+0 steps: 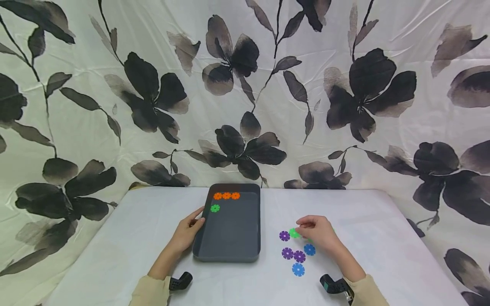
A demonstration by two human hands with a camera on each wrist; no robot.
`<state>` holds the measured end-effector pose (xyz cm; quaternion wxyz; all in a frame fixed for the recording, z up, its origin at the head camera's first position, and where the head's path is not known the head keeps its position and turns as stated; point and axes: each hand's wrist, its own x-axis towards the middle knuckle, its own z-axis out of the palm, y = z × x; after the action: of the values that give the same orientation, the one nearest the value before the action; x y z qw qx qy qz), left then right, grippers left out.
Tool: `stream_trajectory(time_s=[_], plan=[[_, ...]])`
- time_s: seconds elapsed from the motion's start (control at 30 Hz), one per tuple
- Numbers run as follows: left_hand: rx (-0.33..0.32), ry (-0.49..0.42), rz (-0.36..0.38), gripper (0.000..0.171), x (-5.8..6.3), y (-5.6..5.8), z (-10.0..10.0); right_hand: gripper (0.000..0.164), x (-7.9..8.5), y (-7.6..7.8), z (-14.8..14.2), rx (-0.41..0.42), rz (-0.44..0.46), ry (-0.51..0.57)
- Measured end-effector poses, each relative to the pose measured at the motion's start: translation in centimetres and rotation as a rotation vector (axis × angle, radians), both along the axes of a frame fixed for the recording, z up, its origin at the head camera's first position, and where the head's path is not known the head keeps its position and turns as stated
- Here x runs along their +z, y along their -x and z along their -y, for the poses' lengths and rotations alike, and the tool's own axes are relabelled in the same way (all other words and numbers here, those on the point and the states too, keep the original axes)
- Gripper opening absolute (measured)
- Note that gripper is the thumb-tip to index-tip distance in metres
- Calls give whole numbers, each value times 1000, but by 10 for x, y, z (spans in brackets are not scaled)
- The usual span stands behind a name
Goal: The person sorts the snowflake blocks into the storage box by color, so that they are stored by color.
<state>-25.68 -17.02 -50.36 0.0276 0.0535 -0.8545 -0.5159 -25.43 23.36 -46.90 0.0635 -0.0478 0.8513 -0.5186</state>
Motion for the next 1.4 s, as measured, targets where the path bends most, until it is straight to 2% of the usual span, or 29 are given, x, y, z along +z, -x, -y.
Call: stream_trajectory(time_s=[0.13, 0.3, 0.63, 0.87, 1.17, 1.4], plan=[[-5, 4, -3, 45, 1, -2, 0, 25, -11, -1, -1, -26, -27, -18], [3, 7, -7, 45, 2, -1, 0, 26, -17, 0, 0, -29, -59, -51], [3, 5, -10, 45, 2, 4, -1, 28, -21, 2, 4, -57, -76, -128], [13, 7, -3, 46, 3, 0, 1, 29, -24, 0, 10, -62, -110, -206], [-2, -8, -21, 45, -6, -5, -1, 34, -21, -5, 11, -70, -103, -272], [2, -7, -33, 44, -5, -4, 0, 33, -23, 3, 13, -61, -117, -315]])
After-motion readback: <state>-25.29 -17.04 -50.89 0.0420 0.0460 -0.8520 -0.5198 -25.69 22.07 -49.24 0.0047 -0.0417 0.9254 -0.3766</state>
